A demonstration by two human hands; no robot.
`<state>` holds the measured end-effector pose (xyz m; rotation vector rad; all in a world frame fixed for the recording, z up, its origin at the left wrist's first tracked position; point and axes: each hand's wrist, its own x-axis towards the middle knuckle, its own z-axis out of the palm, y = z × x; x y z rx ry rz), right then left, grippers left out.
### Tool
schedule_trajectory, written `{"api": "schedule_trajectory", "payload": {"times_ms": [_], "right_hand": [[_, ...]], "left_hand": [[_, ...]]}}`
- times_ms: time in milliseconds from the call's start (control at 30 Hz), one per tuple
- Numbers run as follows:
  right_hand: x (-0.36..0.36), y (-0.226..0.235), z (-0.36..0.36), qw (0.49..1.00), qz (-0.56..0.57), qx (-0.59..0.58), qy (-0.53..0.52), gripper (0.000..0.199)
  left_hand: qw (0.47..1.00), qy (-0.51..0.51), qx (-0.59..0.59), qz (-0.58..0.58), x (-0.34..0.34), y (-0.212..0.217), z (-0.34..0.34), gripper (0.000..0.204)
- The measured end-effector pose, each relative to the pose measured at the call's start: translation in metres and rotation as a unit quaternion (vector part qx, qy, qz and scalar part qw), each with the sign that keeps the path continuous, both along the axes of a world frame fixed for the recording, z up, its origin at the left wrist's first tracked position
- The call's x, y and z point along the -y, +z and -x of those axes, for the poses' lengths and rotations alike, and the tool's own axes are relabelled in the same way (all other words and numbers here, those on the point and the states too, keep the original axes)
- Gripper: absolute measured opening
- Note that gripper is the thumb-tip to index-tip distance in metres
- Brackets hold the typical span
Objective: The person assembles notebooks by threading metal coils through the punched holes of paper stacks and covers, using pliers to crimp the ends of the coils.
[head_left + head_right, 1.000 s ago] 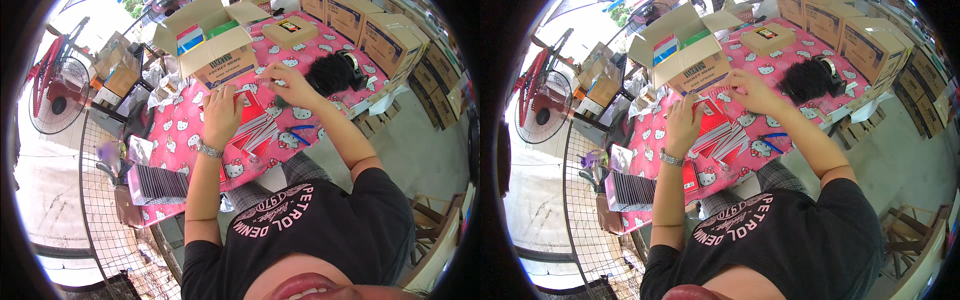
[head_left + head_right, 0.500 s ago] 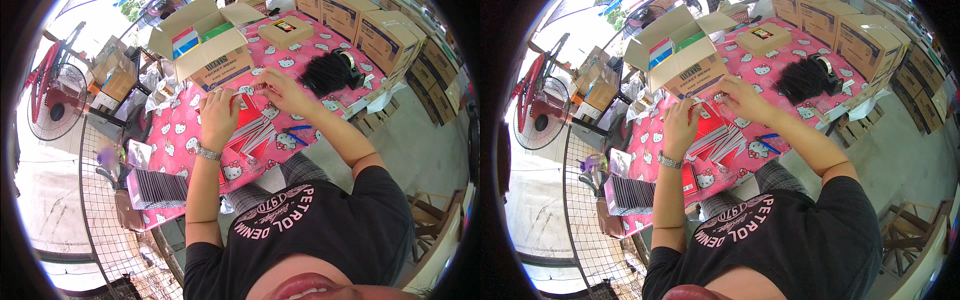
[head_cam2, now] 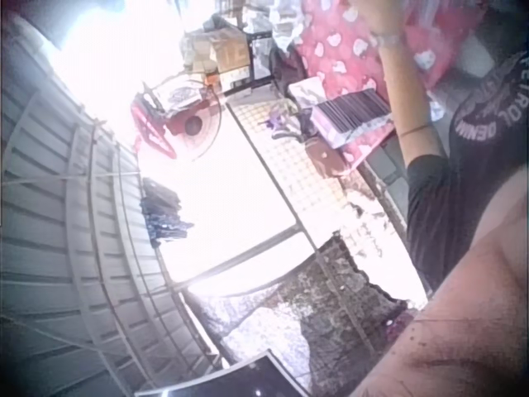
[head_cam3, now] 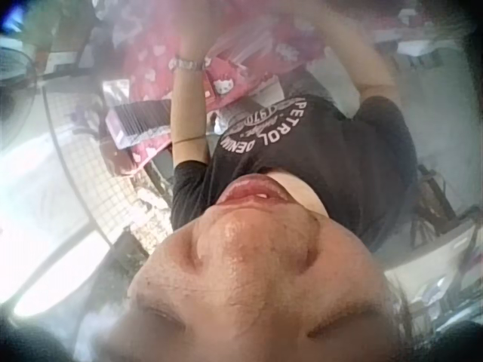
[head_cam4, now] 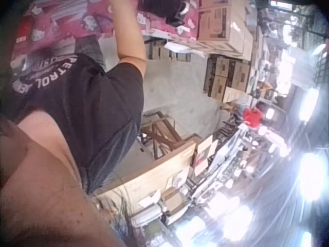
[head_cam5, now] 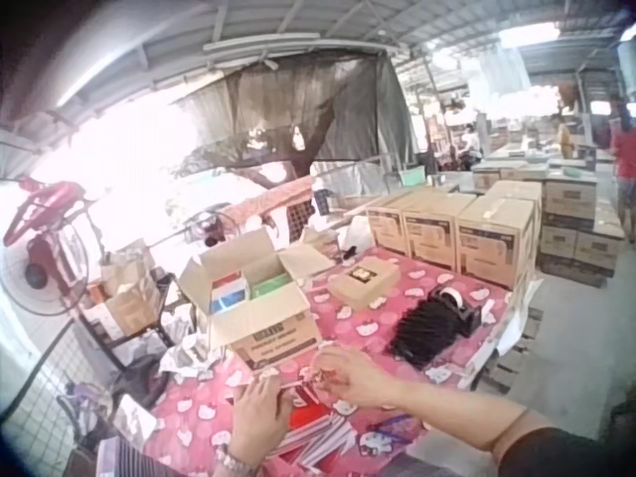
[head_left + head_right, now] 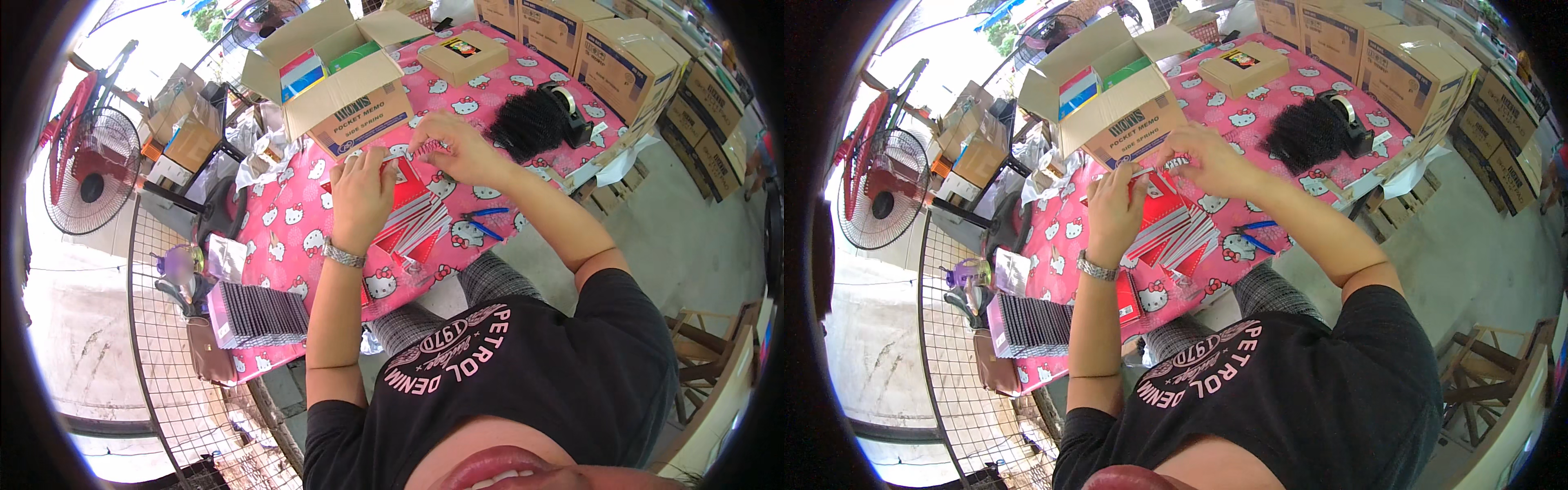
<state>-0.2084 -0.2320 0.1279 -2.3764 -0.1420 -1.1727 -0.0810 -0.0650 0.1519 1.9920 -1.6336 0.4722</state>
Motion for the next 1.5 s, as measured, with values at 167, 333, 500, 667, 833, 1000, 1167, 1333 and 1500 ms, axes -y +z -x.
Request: {"api": "schedule_trajectory", "payload": {"times_ms": [167,333,500,667,833,1000,1167,1333,1500], "right_hand": [[-0.013,0.018,0.004,0.942,-0.264,-0.204,0.034,0.016],[-0.009,0.029,0.012,0.987,-0.068,-0.147,0.001,0.022],[-0.010,0.043,0.013,0.983,-0.021,-0.180,-0.020,0.029],[0.017,0.031,-0.008,0.903,-0.323,-0.213,0.185,0.033],[0.149,-0.184,-0.055,0.858,-0.003,-0.382,-0.343,0.051],[0.013,-0.228,-0.084,0.762,-0.018,-0.457,-0.459,0.053],[0.061,-0.091,-0.076,0.897,-0.288,-0.333,0.027,0.049],[0.057,0.026,-0.022,0.752,-0.413,-0.353,0.373,0.060],[0.052,0.042,-0.004,0.821,-0.305,-0.389,0.286,0.057]], "left_hand": [[1.000,0.017,-0.004,-0.021,-0.001,0.001,0.000,0.019],[1.000,-0.012,0.020,-0.006,0.000,0.005,0.008,0.025],[1.000,-0.010,-0.001,-0.015,0.003,0.007,0.011,0.027],[0.999,0.004,0.028,-0.033,-0.011,0.001,0.002,0.026],[0.997,-0.035,-0.045,-0.042,0.017,0.022,0.027,0.020],[0.998,0.052,-0.003,-0.046,-0.023,-0.011,-0.007,0.026],[0.996,0.091,0.007,0.010,-0.024,-0.012,-0.011,0.036],[0.997,0.035,-0.069,0.023,-0.004,-0.010,-0.006,0.038],[0.998,0.010,-0.043,0.050,0.005,-0.007,0.001,0.037]]}}
